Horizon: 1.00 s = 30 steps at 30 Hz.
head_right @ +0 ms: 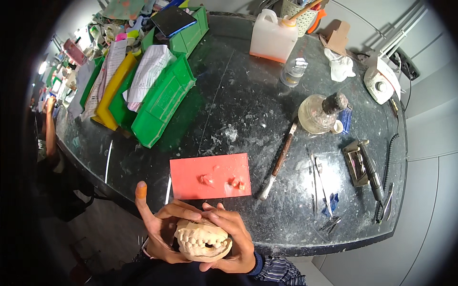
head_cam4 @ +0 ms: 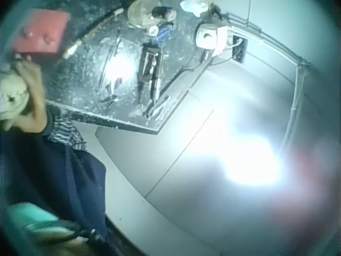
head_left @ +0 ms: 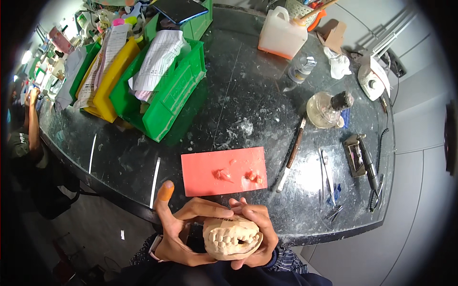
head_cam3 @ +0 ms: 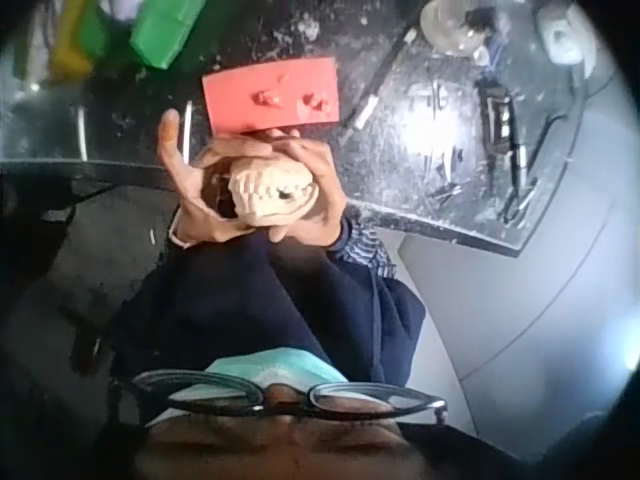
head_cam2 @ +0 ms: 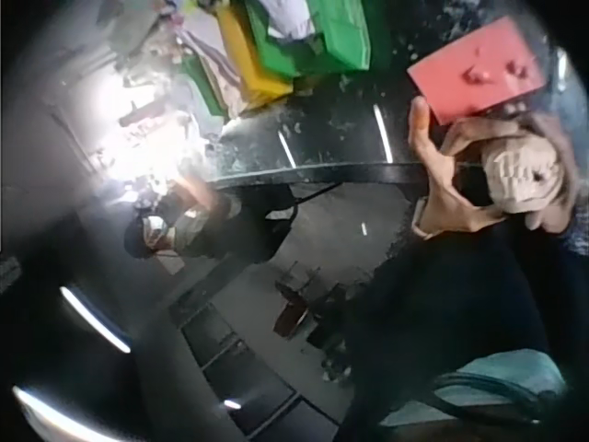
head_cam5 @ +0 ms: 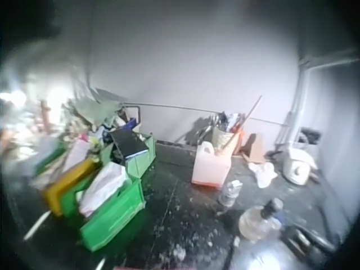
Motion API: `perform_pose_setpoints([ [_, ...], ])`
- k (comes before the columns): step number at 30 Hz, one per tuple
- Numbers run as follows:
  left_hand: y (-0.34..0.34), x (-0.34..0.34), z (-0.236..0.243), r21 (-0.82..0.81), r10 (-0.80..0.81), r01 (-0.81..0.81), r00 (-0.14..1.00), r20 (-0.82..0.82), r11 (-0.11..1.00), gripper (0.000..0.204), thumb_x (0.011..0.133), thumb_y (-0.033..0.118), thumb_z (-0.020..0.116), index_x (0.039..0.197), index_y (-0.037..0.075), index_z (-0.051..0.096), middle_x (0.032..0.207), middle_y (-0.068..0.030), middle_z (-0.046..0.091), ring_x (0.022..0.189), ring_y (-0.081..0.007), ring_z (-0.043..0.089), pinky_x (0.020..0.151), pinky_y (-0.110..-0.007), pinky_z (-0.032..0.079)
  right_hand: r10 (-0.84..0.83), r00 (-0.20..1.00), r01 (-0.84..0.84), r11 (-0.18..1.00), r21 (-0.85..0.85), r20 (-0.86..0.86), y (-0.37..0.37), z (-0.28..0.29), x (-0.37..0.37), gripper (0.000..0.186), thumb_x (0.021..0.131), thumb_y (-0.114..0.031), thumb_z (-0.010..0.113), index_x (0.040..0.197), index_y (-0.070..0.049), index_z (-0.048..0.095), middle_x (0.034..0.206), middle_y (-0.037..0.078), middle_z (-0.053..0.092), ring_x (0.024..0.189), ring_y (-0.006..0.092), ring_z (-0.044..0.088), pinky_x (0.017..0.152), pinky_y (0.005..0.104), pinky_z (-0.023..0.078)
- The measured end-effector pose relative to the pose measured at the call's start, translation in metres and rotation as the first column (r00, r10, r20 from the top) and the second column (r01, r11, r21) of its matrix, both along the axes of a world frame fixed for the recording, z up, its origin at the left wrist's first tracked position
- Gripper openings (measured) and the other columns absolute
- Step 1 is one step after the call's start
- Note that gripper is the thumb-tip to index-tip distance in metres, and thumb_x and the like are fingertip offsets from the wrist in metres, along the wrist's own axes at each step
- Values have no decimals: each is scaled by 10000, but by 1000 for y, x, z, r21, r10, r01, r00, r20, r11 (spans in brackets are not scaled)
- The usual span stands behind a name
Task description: The person picks up two plaster dental models and fits them together to check the alignment of the teeth, turning them over to view different angles.
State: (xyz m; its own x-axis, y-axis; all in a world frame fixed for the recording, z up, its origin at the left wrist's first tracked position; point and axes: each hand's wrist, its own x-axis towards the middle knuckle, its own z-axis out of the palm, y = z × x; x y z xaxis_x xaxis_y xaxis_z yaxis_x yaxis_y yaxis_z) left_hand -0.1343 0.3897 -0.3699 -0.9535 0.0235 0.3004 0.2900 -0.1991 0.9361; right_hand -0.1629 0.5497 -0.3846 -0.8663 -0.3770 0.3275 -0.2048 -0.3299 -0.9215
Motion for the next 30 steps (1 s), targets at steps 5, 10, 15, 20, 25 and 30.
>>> perform_pose_setpoints([
  [5,7,0,-2,106,12,-17,999,50,994,1232,641,1,778,1333,166,-229,1108,-198,549,1012,-293,586,918,-415,461,-89,987,100,992,74,-132,-3,-5,-3,970,553,-537,749,1228,69,405,1078,208,491,1073,334,521,1013,453,335],
  [10,7,0,-2,90,-3,-1,999,48,996,1243,650,5,775,1316,167,-261,1099,-200,550,993,-283,598,928,-433,449,-13,999,15,998,65,-34,1,3,-4,904,527,-424,803,1202,61,447,1105,178,451,1103,345,498,1008,461,346],
  [15,8,0,-3,85,11,-16,999,52,996,1258,643,13,781,1315,164,-271,1079,-196,561,980,-265,602,931,-419,444,-15,1000,16,999,-34,25,0,0,-3,827,533,-330,831,1174,61,485,1135,179,449,1121,378,490,984,460,372],
  [20,6,2,1,43,71,-74,996,62,996,1286,617,46,801,1317,144,-272,1056,-190,577,957,-260,604,907,-395,454,30,999,-26,997,-77,43,-2,1,-5,809,565,-316,825,1176,76,466,1128,204,445,1093,382,508,922,442,441],
  [25,2,1,-1,-119,80,-81,997,-10,990,1300,591,77,818,1322,125,-256,1043,-191,589,898,-263,610,828,-383,470,19,999,-16,992,-122,30,-5,-1,-4,806,577,-302,826,1180,84,455,1120,215,446,1073,378,524,894,430,462],
  [30,-1,2,-1,-109,76,-79,997,-30,991,1290,591,99,821,1326,122,-239,1040,-187,593,887,-264,610,827,-380,462,56,998,-56,998,-3,13,-1,1,-6,927,526,-478,815,1165,77,434,1029,188,448,963,278,537,886,458,469],
])
